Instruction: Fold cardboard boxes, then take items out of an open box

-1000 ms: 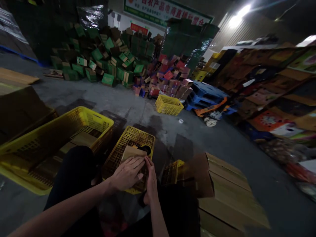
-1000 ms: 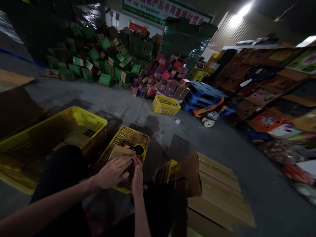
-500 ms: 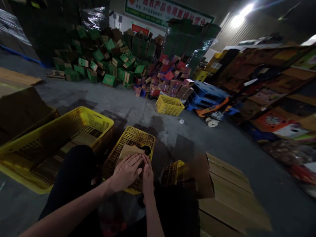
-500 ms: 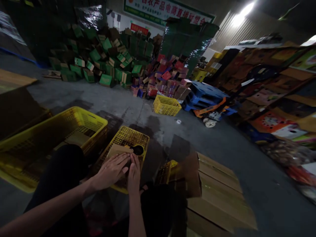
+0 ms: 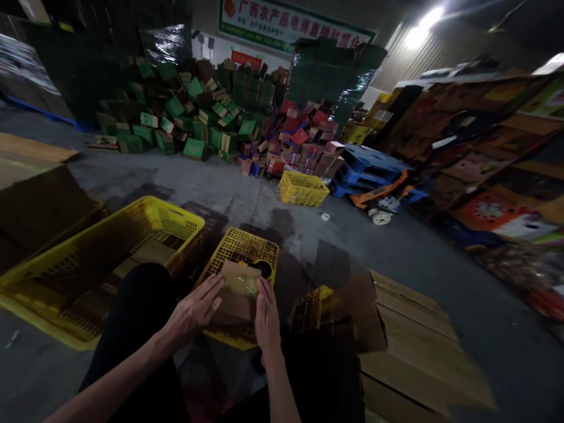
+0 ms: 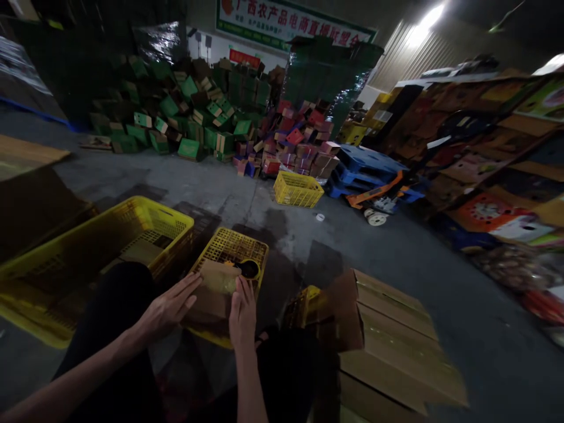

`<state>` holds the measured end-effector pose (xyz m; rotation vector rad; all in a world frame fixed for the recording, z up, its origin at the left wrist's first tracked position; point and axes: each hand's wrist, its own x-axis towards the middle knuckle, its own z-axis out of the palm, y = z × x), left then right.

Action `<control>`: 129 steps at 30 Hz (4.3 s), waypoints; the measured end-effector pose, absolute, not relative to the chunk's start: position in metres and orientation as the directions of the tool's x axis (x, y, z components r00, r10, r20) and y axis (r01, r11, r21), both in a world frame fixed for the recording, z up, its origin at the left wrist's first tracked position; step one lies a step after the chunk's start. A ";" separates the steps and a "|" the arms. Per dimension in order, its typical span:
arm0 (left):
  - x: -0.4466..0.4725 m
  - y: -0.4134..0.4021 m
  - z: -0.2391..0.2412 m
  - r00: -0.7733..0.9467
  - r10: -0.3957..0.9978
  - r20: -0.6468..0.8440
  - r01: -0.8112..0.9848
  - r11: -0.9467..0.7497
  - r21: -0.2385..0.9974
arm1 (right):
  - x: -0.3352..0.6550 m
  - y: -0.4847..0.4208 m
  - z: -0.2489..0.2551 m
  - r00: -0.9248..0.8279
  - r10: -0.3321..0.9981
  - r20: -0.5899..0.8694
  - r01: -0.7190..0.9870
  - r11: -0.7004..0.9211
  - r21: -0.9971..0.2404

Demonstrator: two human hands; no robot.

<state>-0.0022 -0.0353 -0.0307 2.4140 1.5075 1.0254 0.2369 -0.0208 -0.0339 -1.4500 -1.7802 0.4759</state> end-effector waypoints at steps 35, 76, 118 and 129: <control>0.003 -0.051 -0.043 0.196 0.861 0.470 0.760 -0.436 0.482 | 0.193 -0.064 0.012 -0.353 0.891 0.285 0.807 0.444 -0.390; 0.059 -0.025 -0.009 0.497 0.760 0.419 0.711 -0.633 0.306 | 0.237 -0.024 -0.020 -0.026 0.938 0.346 0.665 0.275 -0.694; 0.001 -0.030 -0.035 0.337 0.867 0.366 0.737 -0.485 0.471 | 0.219 -0.027 -0.007 -0.198 0.891 0.409 0.895 0.334 -0.294; -0.010 -0.013 -0.045 0.407 0.817 0.408 0.666 -0.571 0.480 | 0.172 -0.013 -0.009 -0.244 0.872 0.425 0.884 0.380 -0.272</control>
